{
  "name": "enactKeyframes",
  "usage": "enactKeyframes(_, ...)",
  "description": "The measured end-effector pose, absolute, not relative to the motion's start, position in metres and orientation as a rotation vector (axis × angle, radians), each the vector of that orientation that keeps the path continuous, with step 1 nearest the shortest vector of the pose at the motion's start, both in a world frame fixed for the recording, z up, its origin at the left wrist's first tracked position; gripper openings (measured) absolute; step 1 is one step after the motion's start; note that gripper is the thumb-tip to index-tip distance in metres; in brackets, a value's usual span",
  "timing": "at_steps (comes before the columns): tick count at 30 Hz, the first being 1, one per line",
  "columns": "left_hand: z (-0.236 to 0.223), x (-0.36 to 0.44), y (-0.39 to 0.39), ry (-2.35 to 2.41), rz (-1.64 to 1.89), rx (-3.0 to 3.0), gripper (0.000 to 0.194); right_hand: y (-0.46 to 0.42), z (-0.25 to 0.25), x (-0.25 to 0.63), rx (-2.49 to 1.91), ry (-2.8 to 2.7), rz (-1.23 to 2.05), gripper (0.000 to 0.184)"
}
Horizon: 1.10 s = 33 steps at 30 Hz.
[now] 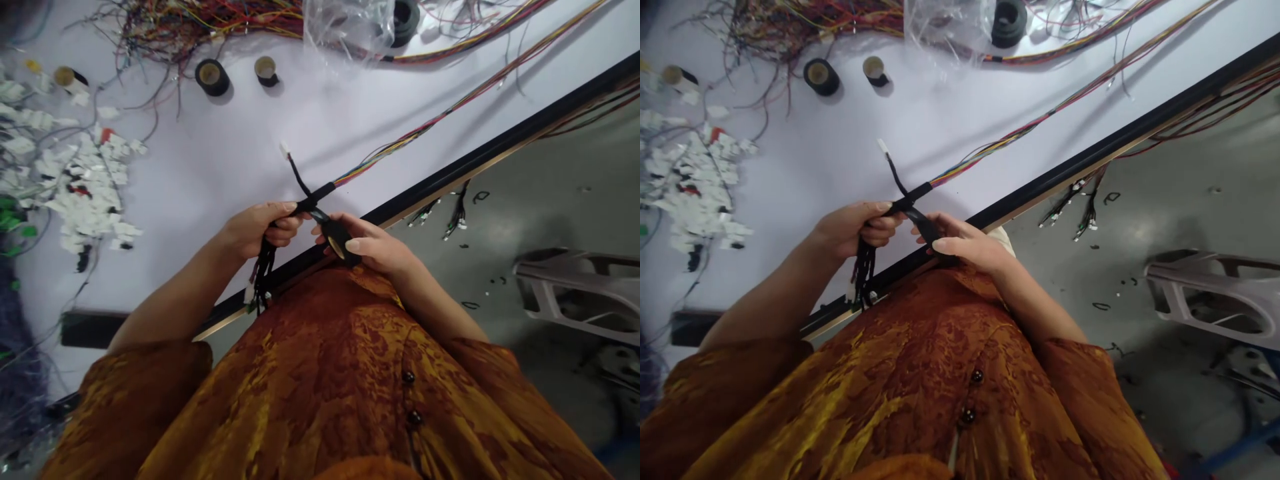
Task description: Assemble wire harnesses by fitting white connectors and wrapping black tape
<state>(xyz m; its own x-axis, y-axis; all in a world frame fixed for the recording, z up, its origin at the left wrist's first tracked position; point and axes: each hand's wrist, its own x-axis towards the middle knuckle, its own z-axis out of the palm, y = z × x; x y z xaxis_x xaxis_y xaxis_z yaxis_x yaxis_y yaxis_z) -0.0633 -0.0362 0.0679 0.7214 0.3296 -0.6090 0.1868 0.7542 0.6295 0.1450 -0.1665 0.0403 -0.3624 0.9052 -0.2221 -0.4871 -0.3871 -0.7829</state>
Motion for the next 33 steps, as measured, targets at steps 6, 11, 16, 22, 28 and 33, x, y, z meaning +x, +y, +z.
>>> enactKeyframes(6,0.062,-0.062,-0.034,0.914,0.106,0.688,0.034,-0.157,0.040,0.141,-0.721,-0.788,1.906,0.050)
enactKeyframes(11,0.067,-0.062,-0.032,0.885,0.054,0.677,0.035,-0.151,0.031,0.131,-0.825,-0.655,1.860,0.027)
enactKeyframes(16,0.068,-0.064,-0.034,0.858,0.050,0.704,0.033,-0.146,0.021,0.127,-0.908,-0.607,1.860,0.022)
enactKeyframes(22,0.066,-0.064,-0.042,0.852,0.088,0.777,0.037,-0.142,0.013,0.147,-0.926,-0.664,1.869,0.019)
enactKeyframes(28,0.061,-0.062,-0.045,0.902,0.149,0.953,0.034,-0.146,0.014,0.146,-0.908,-0.690,1.909,0.019)
enactKeyframes(33,0.062,-0.063,-0.048,0.979,0.251,1.459,0.031,-0.159,0.043,0.139,-0.925,-0.547,1.868,0.027)
